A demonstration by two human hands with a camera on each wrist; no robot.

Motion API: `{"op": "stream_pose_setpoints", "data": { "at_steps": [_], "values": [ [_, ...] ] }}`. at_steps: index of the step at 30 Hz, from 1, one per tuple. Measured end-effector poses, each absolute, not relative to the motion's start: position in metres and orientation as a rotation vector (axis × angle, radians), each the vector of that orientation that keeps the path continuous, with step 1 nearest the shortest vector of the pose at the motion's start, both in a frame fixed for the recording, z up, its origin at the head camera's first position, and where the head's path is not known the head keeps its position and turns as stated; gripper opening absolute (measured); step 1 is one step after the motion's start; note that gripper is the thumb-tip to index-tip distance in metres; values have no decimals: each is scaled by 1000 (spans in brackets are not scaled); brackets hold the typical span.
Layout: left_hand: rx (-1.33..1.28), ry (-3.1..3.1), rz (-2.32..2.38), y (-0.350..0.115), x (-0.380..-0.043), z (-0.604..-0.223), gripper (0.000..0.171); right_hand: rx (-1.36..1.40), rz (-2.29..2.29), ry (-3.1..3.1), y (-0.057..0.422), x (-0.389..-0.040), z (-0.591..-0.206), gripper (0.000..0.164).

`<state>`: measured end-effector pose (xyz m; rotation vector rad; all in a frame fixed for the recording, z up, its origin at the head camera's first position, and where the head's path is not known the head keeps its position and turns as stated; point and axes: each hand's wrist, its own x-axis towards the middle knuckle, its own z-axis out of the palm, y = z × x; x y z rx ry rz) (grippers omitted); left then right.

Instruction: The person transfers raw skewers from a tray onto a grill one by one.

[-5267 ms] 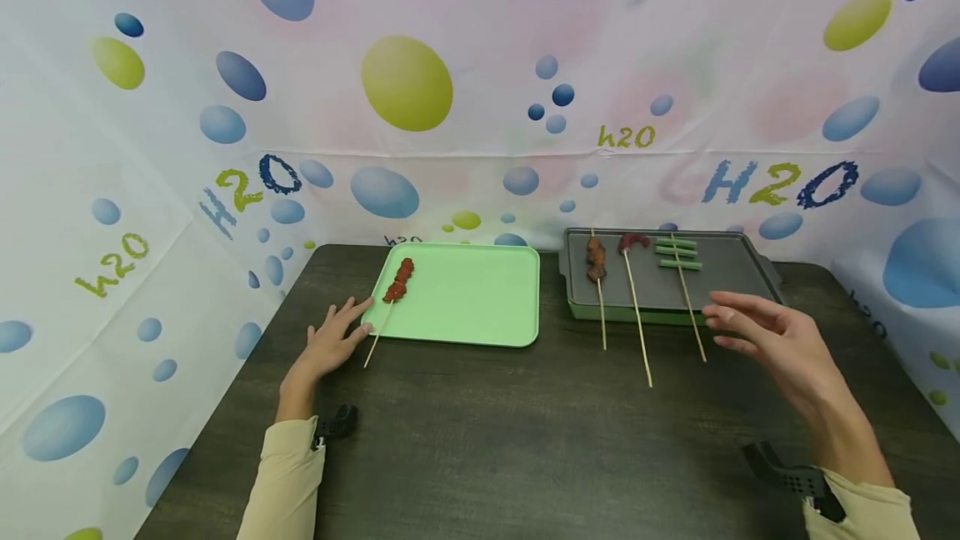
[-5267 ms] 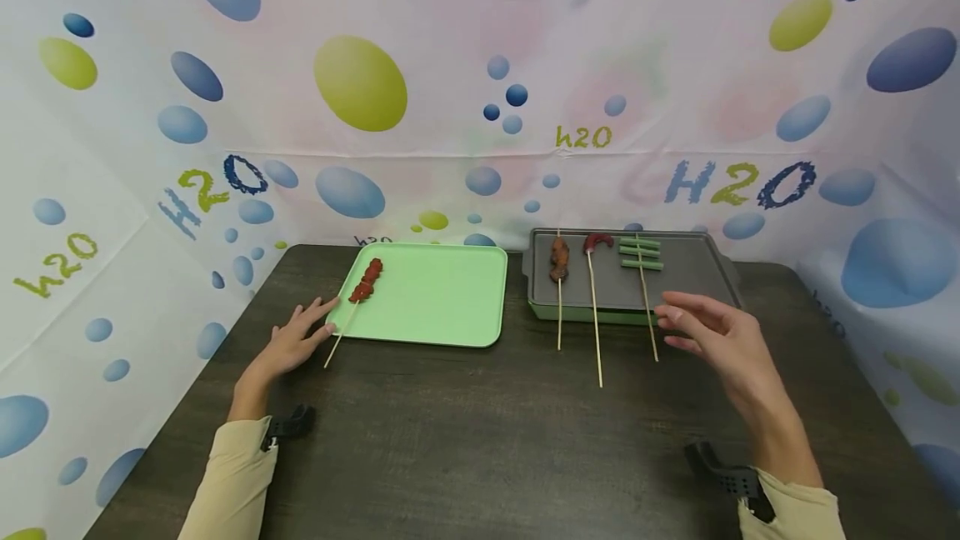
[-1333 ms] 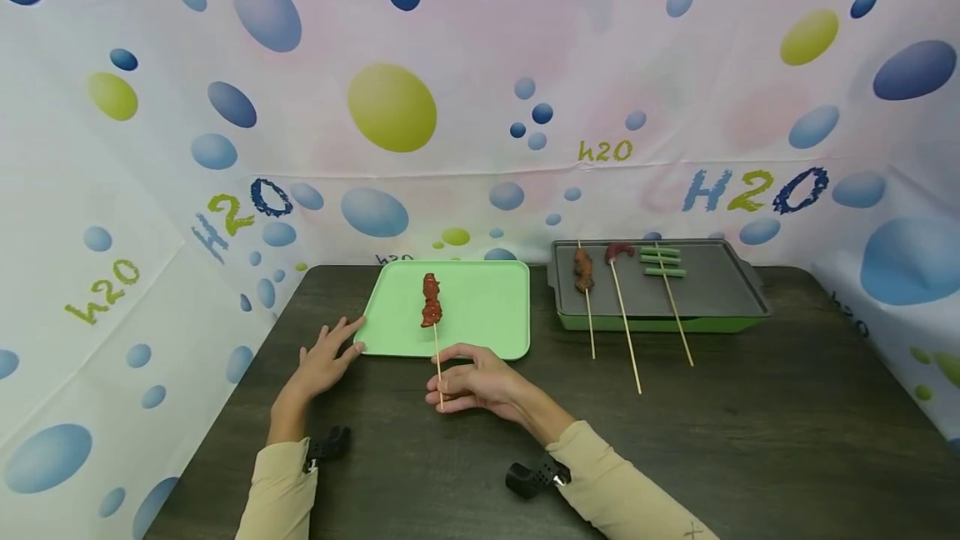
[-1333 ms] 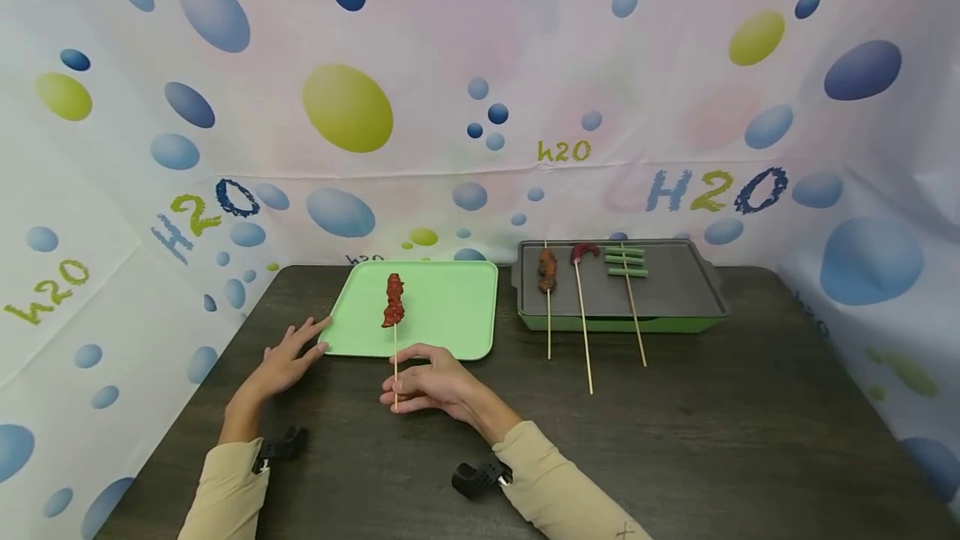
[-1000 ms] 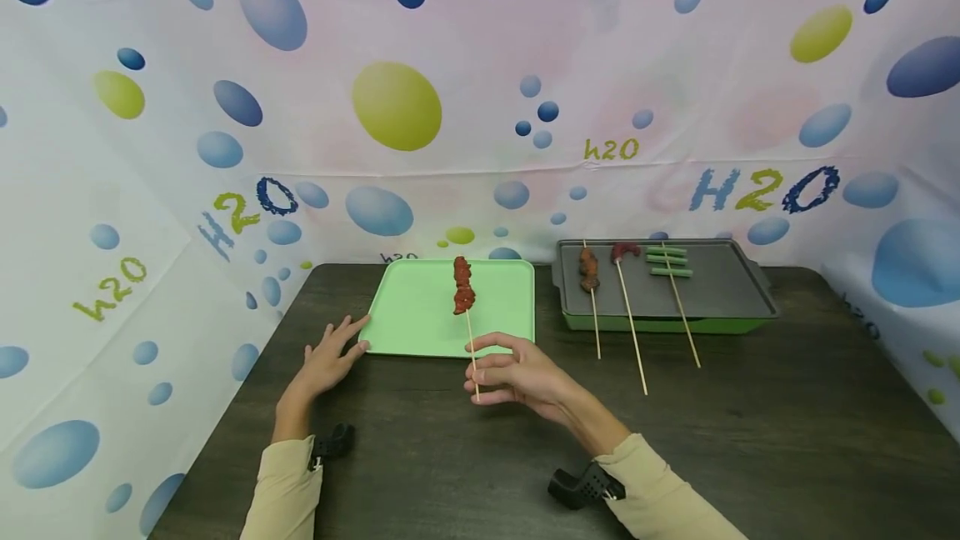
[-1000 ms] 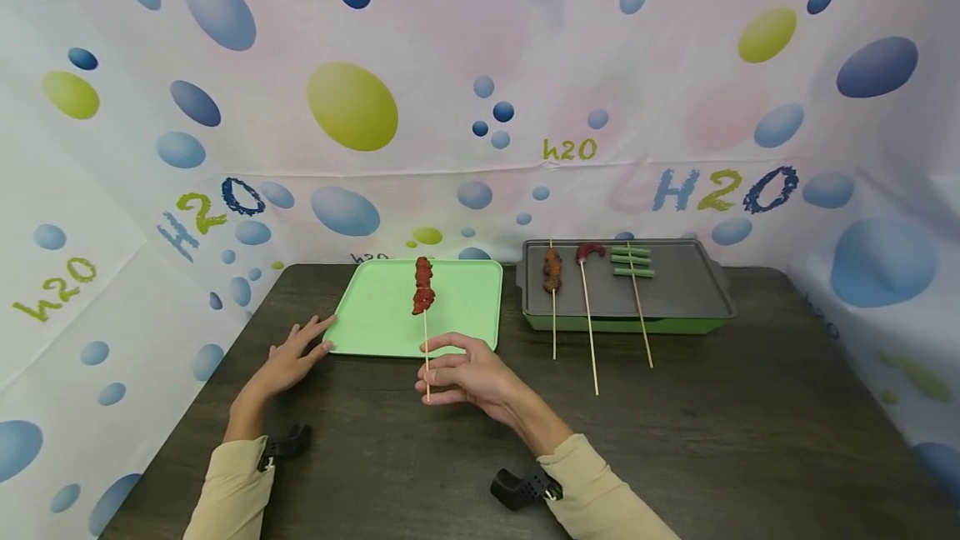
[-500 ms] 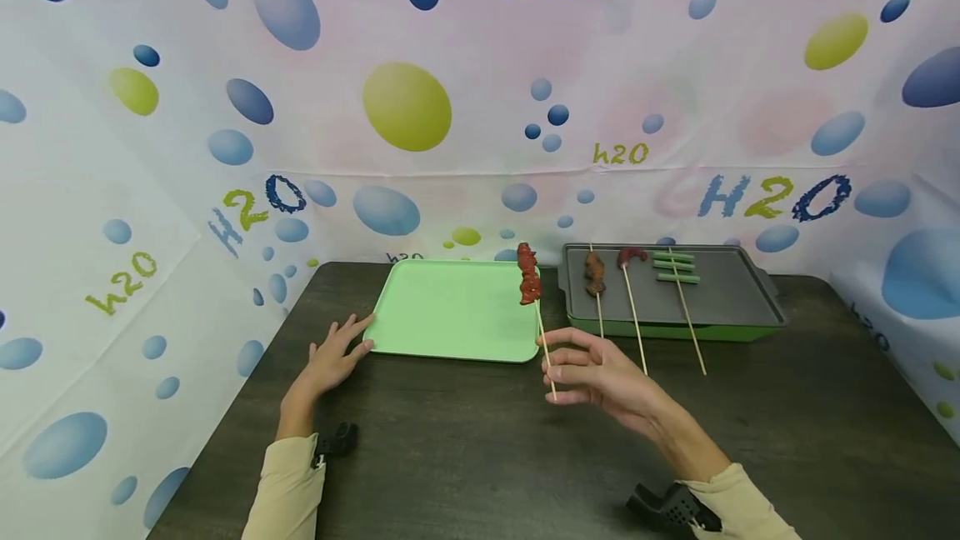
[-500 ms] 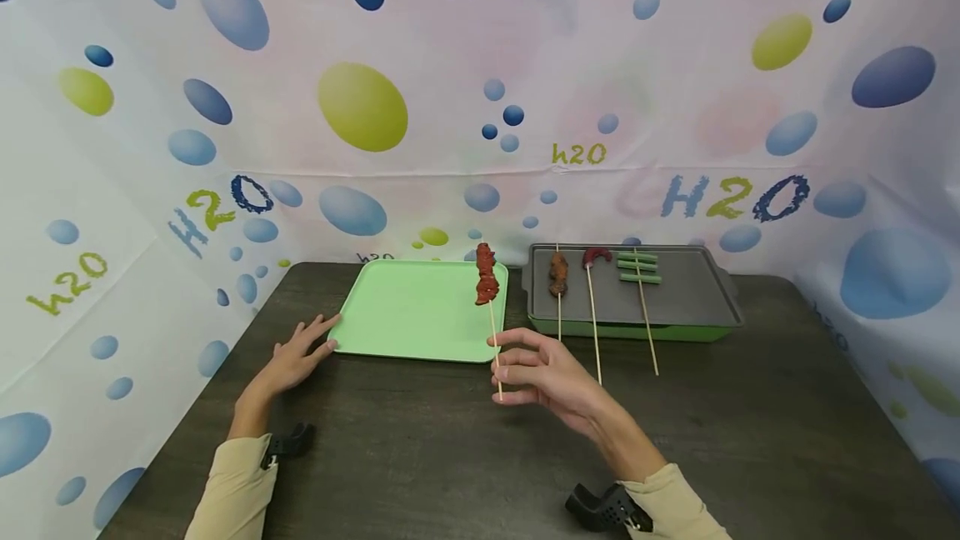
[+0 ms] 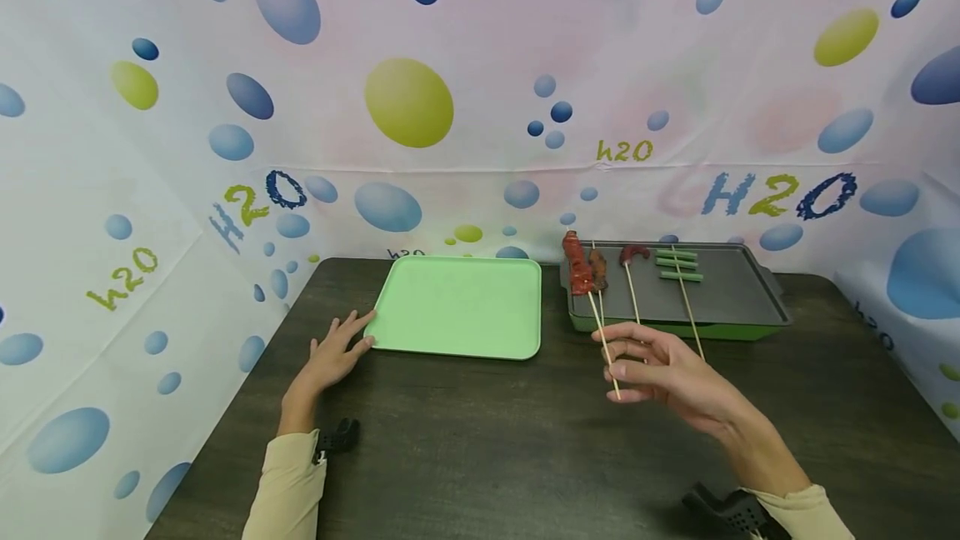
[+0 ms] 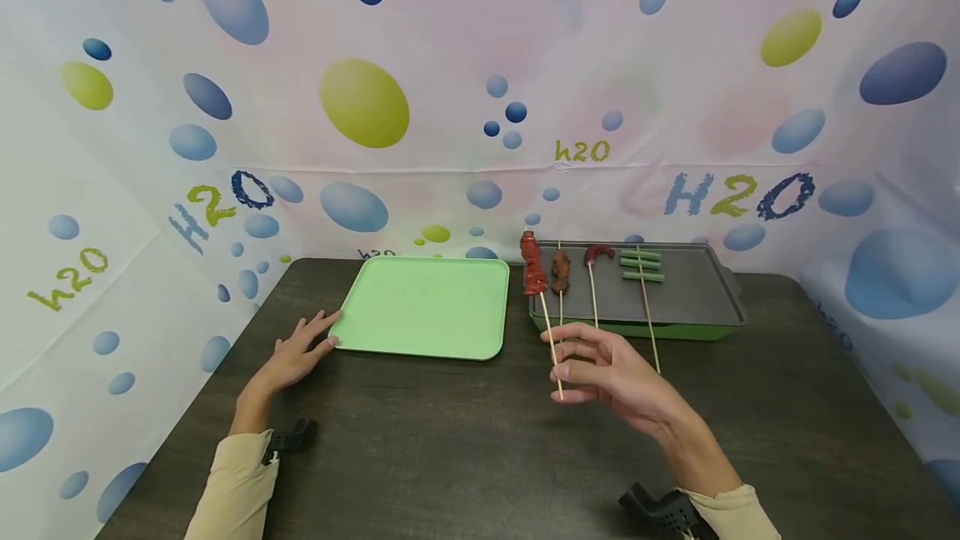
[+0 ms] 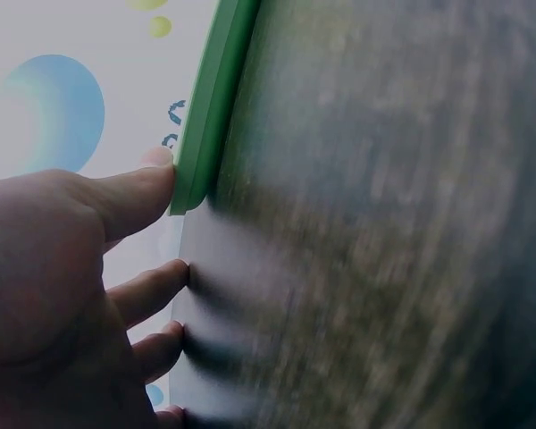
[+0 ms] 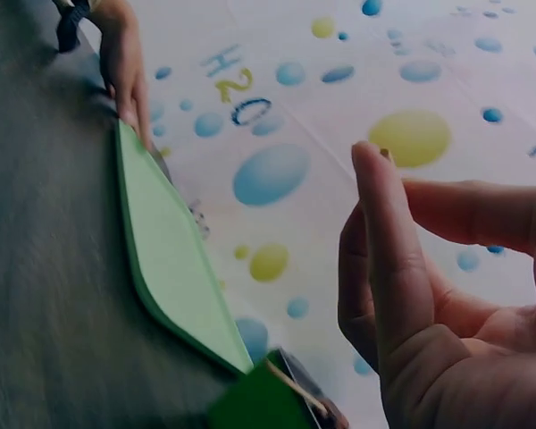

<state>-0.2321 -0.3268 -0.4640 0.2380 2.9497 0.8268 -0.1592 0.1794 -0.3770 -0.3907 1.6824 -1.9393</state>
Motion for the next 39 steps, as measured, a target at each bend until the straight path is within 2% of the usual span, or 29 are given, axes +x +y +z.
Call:
{"op": "stream_pose_setpoints", "data": {
  "at_steps": [12, 22, 33, 39],
  "values": [
    [247, 2947, 834, -325, -231, -461, 54, -456, -1890, 1844, 232, -163, -373, 45],
    [236, 2934, 838, -325, -231, -462, 53, -486, -2020, 1775, 297, -172, -388, 48],
    [223, 2942, 833, -328, -231, -463, 54, -293, -2121, 1793, 332, -178, -408, 52],
    [252, 2960, 842, -327, -231, -462, 53, -158, -2185, 1746, 342, -180, -418, 47]
  ]
}}
